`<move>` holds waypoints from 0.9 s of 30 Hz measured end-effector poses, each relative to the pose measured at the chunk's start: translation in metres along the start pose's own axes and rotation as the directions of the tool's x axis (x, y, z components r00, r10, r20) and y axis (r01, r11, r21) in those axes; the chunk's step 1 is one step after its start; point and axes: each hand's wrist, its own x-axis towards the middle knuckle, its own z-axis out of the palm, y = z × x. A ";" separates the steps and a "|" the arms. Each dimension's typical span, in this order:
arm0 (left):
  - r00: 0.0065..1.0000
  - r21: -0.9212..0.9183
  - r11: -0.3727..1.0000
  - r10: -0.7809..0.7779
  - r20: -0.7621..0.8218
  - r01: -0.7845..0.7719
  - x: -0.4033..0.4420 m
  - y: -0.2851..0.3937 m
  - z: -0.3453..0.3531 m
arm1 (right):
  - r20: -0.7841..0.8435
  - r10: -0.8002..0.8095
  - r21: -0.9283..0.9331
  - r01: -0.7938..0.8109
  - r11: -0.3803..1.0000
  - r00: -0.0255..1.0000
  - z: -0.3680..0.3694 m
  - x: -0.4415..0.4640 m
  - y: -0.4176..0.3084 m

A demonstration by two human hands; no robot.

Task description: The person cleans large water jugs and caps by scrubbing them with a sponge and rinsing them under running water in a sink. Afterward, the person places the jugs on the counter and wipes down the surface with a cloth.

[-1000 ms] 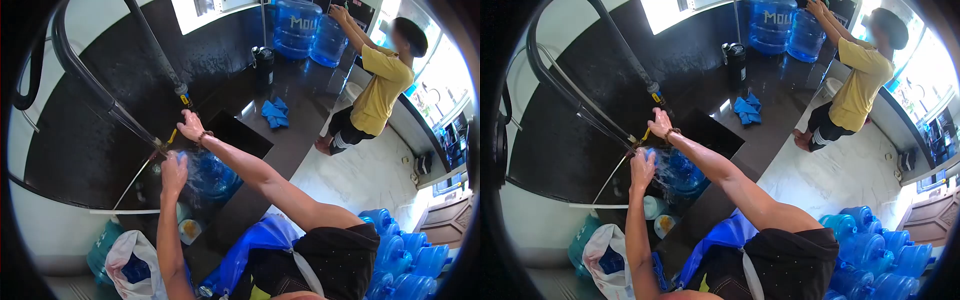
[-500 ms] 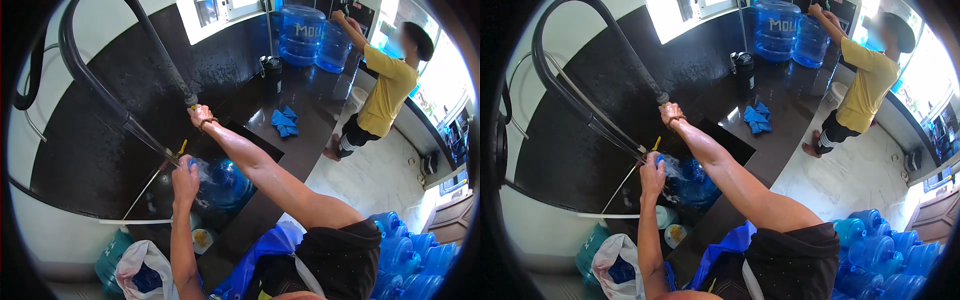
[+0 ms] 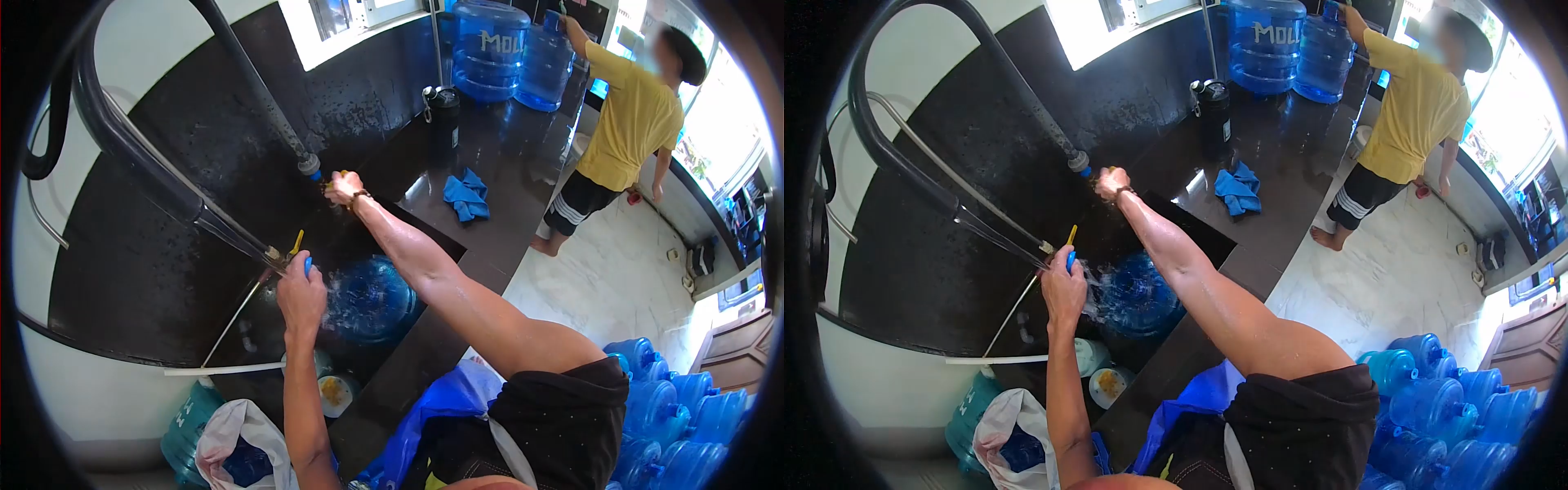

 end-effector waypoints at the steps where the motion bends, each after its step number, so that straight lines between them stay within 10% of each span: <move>1: 1.000 -0.011 1.000 0.013 0.003 -0.013 -0.002 -0.001 0.003 | 0.164 0.079 0.301 -0.127 0.945 0.983 -0.008 0.031 0.041; 2: 1.000 -0.018 0.999 0.028 0.009 -0.027 -0.005 -0.002 0.004 | 0.018 0.214 0.275 -0.211 0.938 0.977 -0.004 0.009 0.020; 5: 0.990 -0.018 0.990 0.143 0.006 -0.143 -0.013 0.002 -0.002 | 0.385 0.119 0.348 -0.263 0.900 0.915 -0.028 0.008 0.020; 9: 0.954 0.018 0.962 0.273 -0.128 -0.273 -0.028 0.006 -0.017 | 0.097 0.266 -0.066 -0.260 0.963 0.959 -0.034 -0.047 -0.018; 19: 0.982 -0.304 0.934 -0.170 0.079 0.186 -0.131 -0.014 0.008 | 0.445 0.039 -0.173 0.043 0.984 0.894 -0.192 -0.244 -0.035; 21: 0.924 -0.406 0.832 -0.309 0.226 0.378 -0.144 -0.011 0.022 | 0.409 0.040 -0.158 0.028 0.987 0.911 -0.228 -0.288 -0.041; 27: 0.925 -0.497 0.814 -0.123 0.359 0.301 -0.137 0.022 0.042 | 0.074 0.006 -0.100 0.002 0.995 0.997 -0.317 -0.381 0.012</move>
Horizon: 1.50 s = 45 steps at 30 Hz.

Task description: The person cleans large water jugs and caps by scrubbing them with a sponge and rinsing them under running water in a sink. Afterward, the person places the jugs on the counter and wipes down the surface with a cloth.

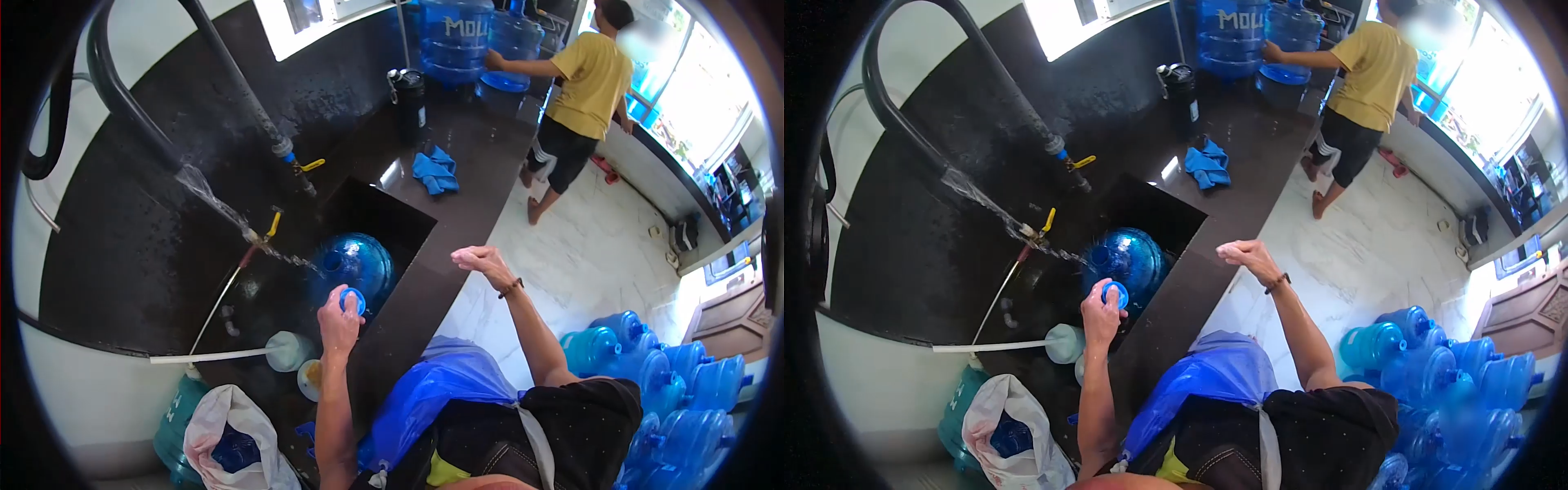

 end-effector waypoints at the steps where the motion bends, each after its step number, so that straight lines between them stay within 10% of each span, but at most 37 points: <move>1: 0.999 -0.007 0.999 0.035 0.028 -0.035 0.003 0.005 0.006 | -0.058 0.012 0.008 -0.011 1.000 0.998 -0.010 -0.013 0.015; 7: 0.972 -0.072 0.987 0.154 0.179 -0.143 0.007 0.032 0.062 | -0.356 0.110 -0.081 -0.148 0.986 0.928 -0.073 -0.067 0.130; 10: 0.943 -0.071 0.980 0.200 0.265 -0.187 0.006 0.027 0.102 | -0.486 0.190 -0.456 -0.433 0.777 0.853 -0.104 -0.105 0.177; 14: 0.925 -0.045 0.982 0.189 0.331 -0.184 0.001 0.039 0.146 | -0.413 0.532 -0.516 -0.671 0.532 0.739 -0.148 -0.173 0.277; 18: 0.919 -0.033 0.959 0.281 0.277 -0.283 0.009 0.017 0.190 | -0.422 0.818 0.050 -0.892 0.450 0.390 -0.162 -0.264 0.324; 21: 0.944 -0.199 0.980 0.084 0.319 -0.020 0.000 0.043 0.214 | -0.353 0.871 0.203 -0.881 0.427 0.341 -0.178 -0.299 0.323; 32: 0.814 -0.376 0.857 -0.083 0.575 0.353 -0.015 0.112 0.363 | -0.488 0.732 0.300 -0.696 0.653 0.475 -0.276 -0.285 0.302; 38: 0.766 -0.387 0.802 0.574 0.289 -0.455 -0.008 0.216 0.397 | -0.512 0.692 0.385 -0.584 0.715 0.509 -0.313 -0.255 0.295; 42: 0.334 -0.220 0.324 0.942 -0.009 -0.920 0.038 0.288 0.416 | -0.508 0.722 0.419 -0.597 0.684 0.470 -0.347 -0.234 0.299; 45: 0.014 -0.308 0.000 0.999 -0.043 -0.951 0.093 0.322 0.434 | -0.509 0.750 0.461 -0.601 0.652 0.423 -0.376 -0.228 0.303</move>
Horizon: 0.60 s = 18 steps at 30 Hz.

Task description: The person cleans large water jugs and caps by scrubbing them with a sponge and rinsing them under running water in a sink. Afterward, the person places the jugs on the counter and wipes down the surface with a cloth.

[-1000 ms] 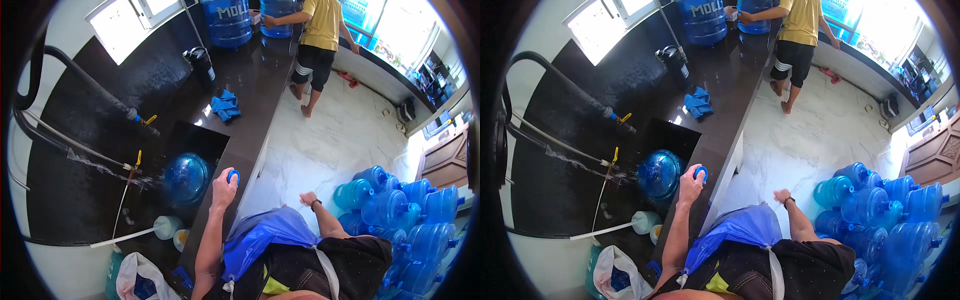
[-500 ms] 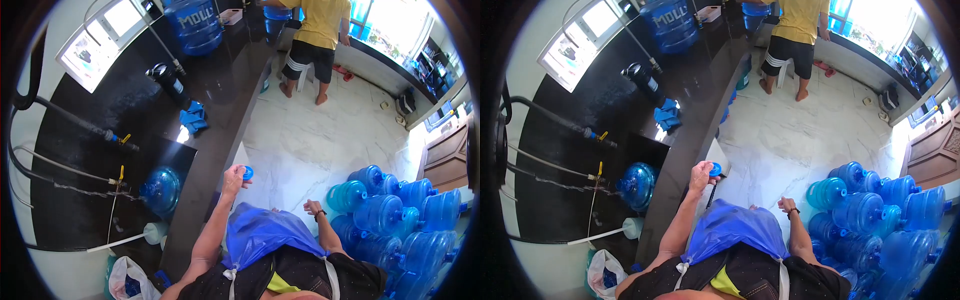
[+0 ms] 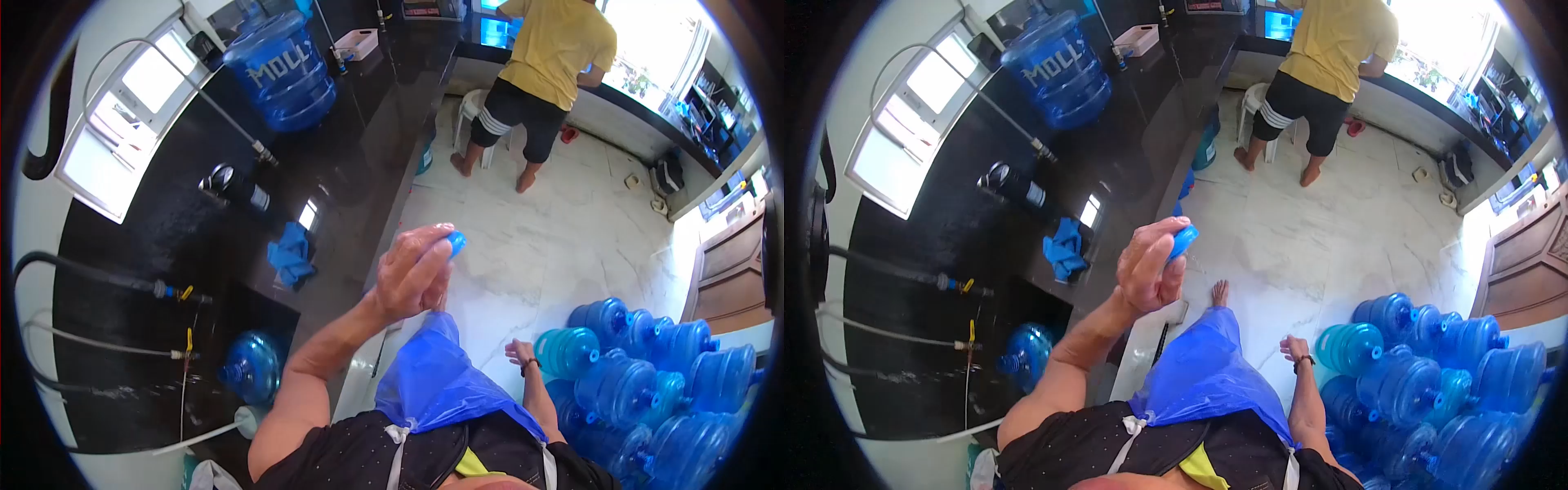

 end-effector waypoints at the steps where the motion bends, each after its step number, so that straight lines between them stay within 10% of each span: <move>1: 0.995 -0.036 0.995 0.094 0.015 -0.093 0.017 -0.020 0.000 | -0.019 -0.001 -0.034 0.000 0.999 1.000 -0.009 0.014 0.003; 9: 0.861 0.116 0.866 0.497 -0.103 -0.486 0.162 -0.262 0.009 | -0.221 0.194 0.101 -0.175 0.979 0.956 -0.036 0.022 -0.053; 14: 0.963 0.766 0.601 -0.022 -0.269 0.228 0.246 -0.507 0.038 | -0.244 0.145 0.122 -0.117 0.986 0.959 -0.017 0.025 -0.096; 18: 0.740 0.655 0.522 -0.668 -0.084 0.546 0.177 -0.583 0.070 | -0.237 0.107 0.134 -0.077 0.988 0.966 -0.005 0.032 -0.121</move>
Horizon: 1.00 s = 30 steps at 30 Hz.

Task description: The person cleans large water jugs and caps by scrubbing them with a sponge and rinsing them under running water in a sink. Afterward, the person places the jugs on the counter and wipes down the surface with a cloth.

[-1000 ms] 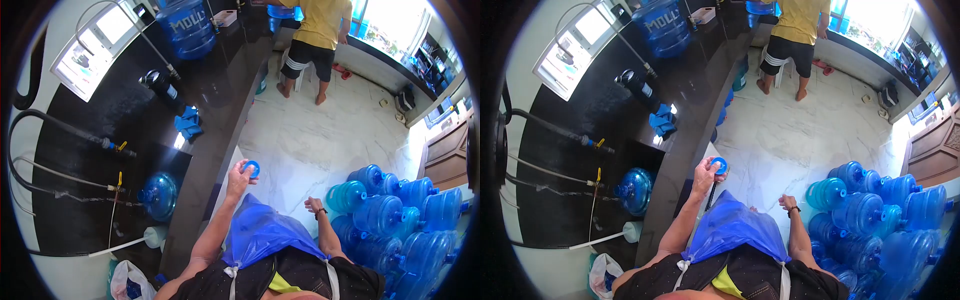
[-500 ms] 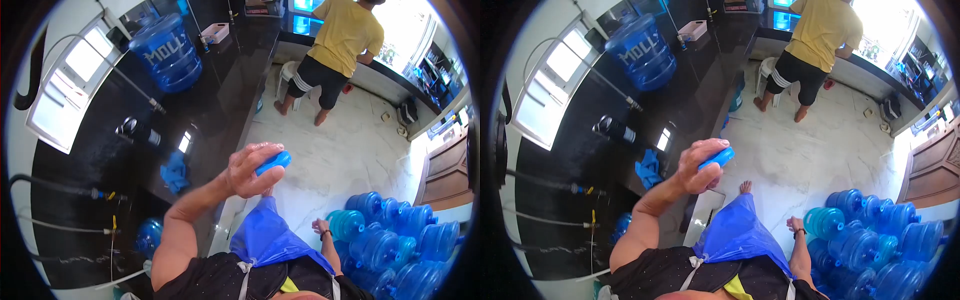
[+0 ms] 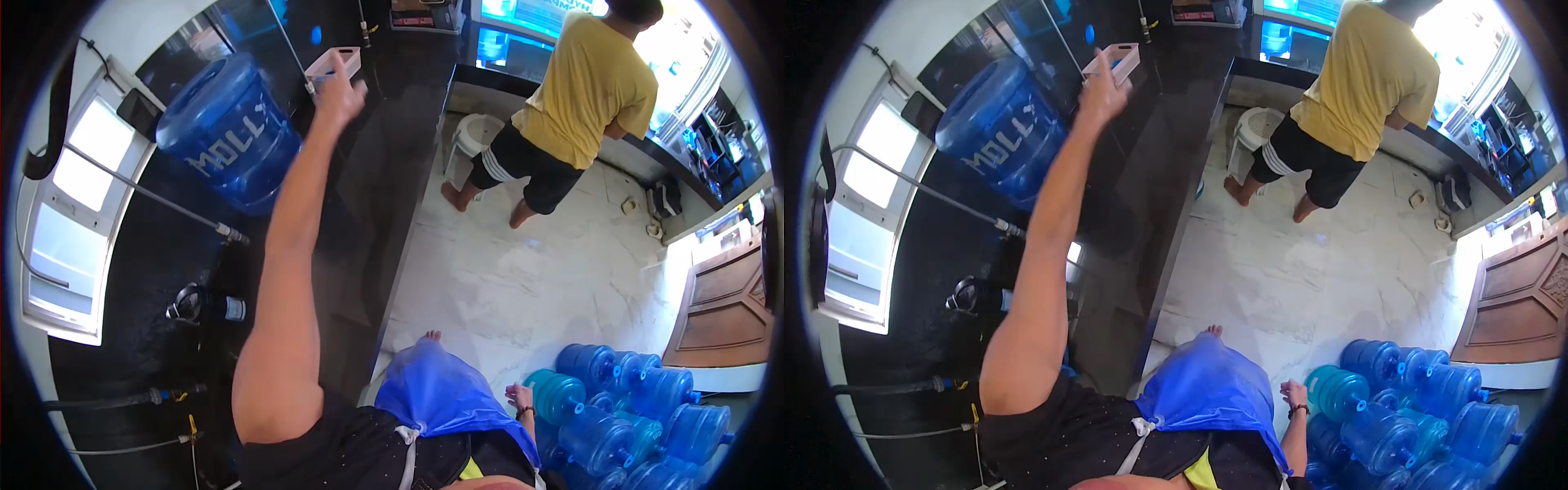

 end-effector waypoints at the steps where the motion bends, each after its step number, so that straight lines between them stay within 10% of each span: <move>1: 0.986 -0.027 0.996 0.084 0.141 -0.081 -0.023 -0.006 0.021 | 0.000 -0.001 0.014 0.001 1.000 1.000 0.007 0.000 -0.004; 6: 0.829 -0.446 0.884 0.350 0.435 -0.139 -0.224 0.021 0.045 | 0.065 0.063 -0.087 -0.058 0.995 0.996 0.017 0.010 -0.011; 13: 0.829 -0.490 0.790 -0.041 0.558 0.369 -0.392 0.062 -0.103 | 0.233 -0.021 -0.300 0.093 0.949 0.972 0.012 0.056 -0.031; 26: 0.756 0.057 0.803 -0.580 0.303 0.593 -0.754 0.058 -0.295 | 0.646 -0.289 -0.424 0.647 0.634 0.707 0.048 0.059 0.028; 30: 0.742 0.228 0.723 -0.670 -0.002 0.653 -0.811 0.042 -0.317 | 0.658 -0.293 -0.467 0.682 0.563 0.693 0.046 0.020 0.094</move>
